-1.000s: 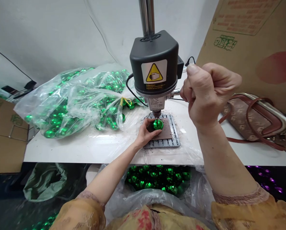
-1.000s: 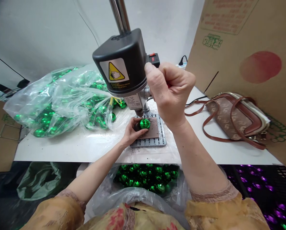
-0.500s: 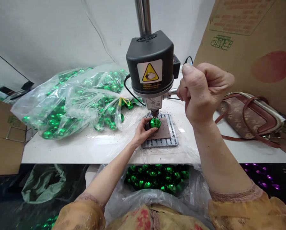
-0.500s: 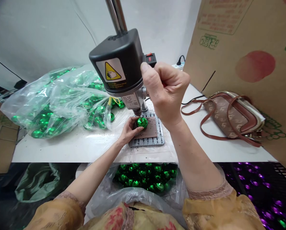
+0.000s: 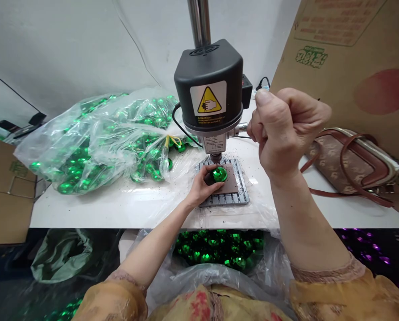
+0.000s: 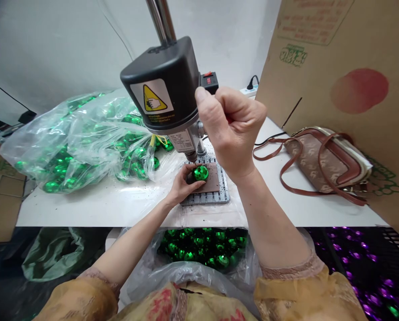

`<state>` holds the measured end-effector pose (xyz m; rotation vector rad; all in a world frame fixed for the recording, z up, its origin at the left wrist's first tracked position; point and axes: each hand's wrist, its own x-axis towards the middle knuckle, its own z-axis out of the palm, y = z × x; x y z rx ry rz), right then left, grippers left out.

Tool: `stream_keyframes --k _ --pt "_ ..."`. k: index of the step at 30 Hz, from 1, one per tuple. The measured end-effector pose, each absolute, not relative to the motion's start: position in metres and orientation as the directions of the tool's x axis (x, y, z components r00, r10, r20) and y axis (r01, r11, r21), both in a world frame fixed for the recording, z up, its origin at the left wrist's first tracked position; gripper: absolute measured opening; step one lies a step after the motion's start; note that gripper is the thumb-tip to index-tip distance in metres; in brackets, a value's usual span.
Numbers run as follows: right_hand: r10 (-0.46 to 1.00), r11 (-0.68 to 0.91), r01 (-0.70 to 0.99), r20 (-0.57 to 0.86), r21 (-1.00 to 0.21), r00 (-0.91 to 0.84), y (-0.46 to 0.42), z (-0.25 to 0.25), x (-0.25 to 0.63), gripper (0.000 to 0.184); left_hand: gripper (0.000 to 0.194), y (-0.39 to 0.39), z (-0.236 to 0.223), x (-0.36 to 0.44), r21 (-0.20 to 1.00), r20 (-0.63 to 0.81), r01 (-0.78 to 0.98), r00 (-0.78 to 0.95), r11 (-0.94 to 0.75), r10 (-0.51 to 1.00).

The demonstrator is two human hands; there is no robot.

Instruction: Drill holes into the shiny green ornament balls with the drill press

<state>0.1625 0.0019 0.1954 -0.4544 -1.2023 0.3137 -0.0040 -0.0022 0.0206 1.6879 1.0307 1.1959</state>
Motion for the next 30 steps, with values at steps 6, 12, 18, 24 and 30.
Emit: stream_keyframes --k 6,12,18,24,30 --pt "0.439 0.868 0.108 0.851 -0.484 0.287 0.001 0.191 0.165 0.047 0.059 -0.002 0.016 -0.006 0.946 0.265 0.122 0.242 -0.300 0.933" --pt "0.461 0.857 0.098 0.837 -0.506 0.296 -0.004 0.187 0.166 0.050 0.057 -0.002 0.014 -0.005 0.953 0.251 0.110 0.230 -0.281 0.940" --pt "0.440 0.883 0.026 0.845 -0.469 0.305 -0.009 0.180 0.165 0.051 0.056 -0.002 0.014 -0.004 0.953 0.258 0.103 0.225 -0.286 0.940" --pt "0.403 0.906 -0.006 0.859 -0.423 0.316 -0.007 0.170 0.163 0.050 0.056 -0.002 0.014 -0.004 0.953 0.258 0.100 0.226 -0.286 0.939" --pt "0.299 0.937 0.067 0.887 -0.343 0.353 -0.004 0.157 0.162 0.049 0.055 -0.003 0.014 -0.004 0.955 0.256 0.095 0.218 -0.281 0.942"
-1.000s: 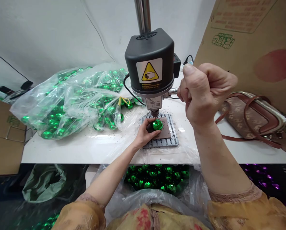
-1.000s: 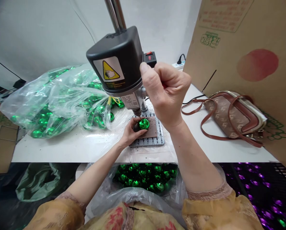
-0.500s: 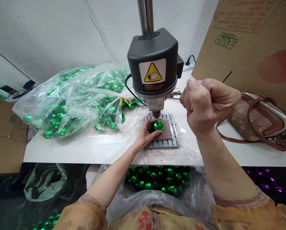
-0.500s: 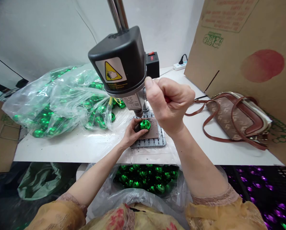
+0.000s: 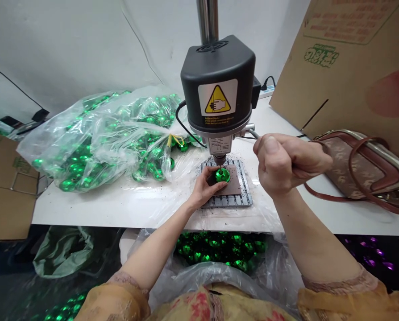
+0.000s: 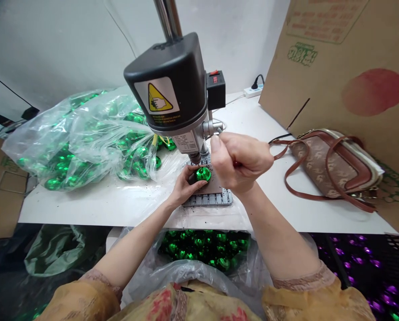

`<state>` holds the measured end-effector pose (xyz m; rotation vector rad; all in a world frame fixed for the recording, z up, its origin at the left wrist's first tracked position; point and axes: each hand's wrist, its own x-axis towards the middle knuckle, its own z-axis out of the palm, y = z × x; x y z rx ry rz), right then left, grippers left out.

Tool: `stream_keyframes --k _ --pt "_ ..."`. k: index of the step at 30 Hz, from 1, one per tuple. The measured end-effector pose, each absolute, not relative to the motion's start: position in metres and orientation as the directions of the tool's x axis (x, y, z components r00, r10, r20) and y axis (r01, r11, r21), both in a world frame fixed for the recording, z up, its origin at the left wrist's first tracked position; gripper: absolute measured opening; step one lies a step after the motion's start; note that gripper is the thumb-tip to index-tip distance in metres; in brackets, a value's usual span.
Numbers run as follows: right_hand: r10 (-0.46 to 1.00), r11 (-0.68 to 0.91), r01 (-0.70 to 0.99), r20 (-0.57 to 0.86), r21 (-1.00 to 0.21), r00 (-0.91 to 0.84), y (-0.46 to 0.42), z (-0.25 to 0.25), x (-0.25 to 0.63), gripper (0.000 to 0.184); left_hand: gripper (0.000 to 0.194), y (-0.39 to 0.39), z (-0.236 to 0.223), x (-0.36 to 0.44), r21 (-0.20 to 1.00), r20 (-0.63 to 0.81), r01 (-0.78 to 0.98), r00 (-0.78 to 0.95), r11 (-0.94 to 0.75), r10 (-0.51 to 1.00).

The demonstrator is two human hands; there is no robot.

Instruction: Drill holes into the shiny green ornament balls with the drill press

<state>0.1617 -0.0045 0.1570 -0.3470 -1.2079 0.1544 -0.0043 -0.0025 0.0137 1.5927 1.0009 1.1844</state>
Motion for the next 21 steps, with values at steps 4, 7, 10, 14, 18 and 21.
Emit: stream_keyframes --k 4,7,10,14,18,21 --pt "0.231 0.956 0.088 0.905 -0.279 0.356 -0.002 0.153 0.161 0.047 0.056 -0.004 0.016 -0.004 0.956 0.250 0.100 0.214 -0.275 0.944" --pt "0.186 0.968 0.093 0.918 -0.232 0.351 0.001 0.151 0.161 0.046 0.056 -0.005 0.017 -0.003 0.957 0.251 0.098 0.204 -0.275 0.946" --pt "0.144 0.977 0.105 0.932 -0.188 0.333 0.005 0.146 0.163 0.046 0.055 -0.005 0.018 -0.002 0.957 0.253 0.090 0.199 -0.275 0.947" --pt "0.107 0.986 0.096 0.961 -0.135 0.256 0.007 0.133 0.169 0.044 0.055 -0.005 0.017 -0.002 0.961 0.246 0.078 0.200 -0.266 0.948" --pt "0.183 0.972 0.100 0.953 -0.212 0.240 -0.001 0.142 0.169 0.044 0.054 -0.005 0.016 -0.002 0.963 0.246 0.065 0.197 -0.263 0.949" --pt "0.403 0.890 0.080 0.856 -0.449 0.323 -0.012 0.171 0.163 0.044 0.053 -0.006 0.017 -0.001 0.962 0.249 0.064 0.198 -0.266 0.948"
